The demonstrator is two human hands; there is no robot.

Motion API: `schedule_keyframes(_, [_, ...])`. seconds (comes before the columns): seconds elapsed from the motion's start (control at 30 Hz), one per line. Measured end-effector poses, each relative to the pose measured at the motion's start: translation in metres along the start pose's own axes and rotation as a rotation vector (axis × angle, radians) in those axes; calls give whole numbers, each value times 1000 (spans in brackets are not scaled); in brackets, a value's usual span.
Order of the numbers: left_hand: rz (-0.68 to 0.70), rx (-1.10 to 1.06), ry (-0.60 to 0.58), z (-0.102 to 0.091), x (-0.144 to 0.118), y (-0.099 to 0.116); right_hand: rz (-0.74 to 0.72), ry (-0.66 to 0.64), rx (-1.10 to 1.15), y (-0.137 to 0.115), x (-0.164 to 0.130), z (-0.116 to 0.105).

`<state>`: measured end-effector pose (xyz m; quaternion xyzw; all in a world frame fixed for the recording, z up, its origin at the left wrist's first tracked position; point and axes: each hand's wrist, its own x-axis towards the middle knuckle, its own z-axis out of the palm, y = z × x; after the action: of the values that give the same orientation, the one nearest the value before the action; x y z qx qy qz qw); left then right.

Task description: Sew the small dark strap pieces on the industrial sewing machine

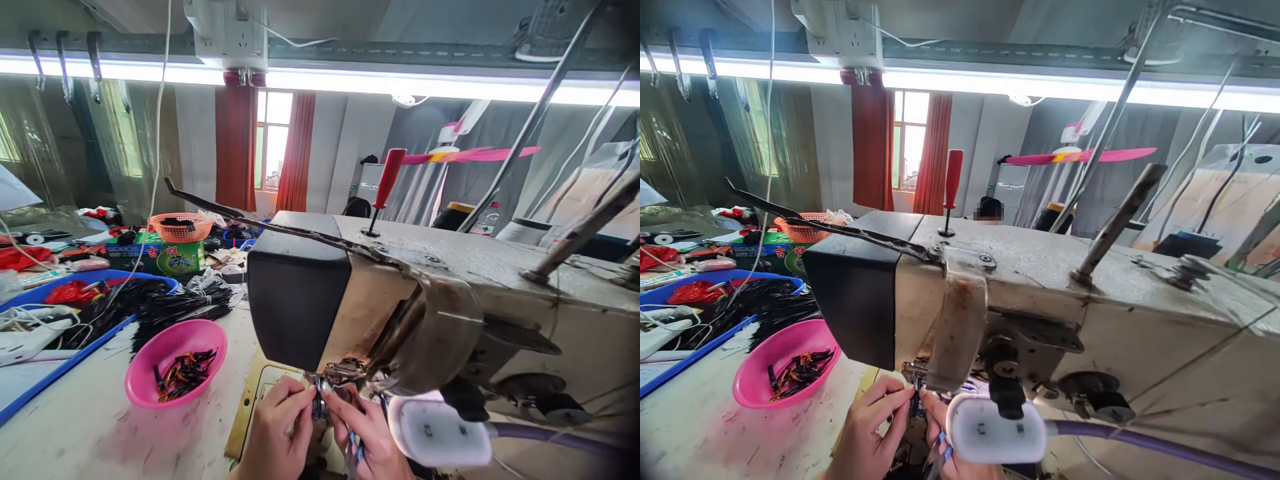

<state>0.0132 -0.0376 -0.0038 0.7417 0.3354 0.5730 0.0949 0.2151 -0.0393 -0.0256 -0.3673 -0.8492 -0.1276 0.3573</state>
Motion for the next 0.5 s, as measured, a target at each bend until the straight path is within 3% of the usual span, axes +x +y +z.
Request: schedule_keyframes(0.5, [70,47,2,-1,1,-1,32,79,0,-14,13,-4])
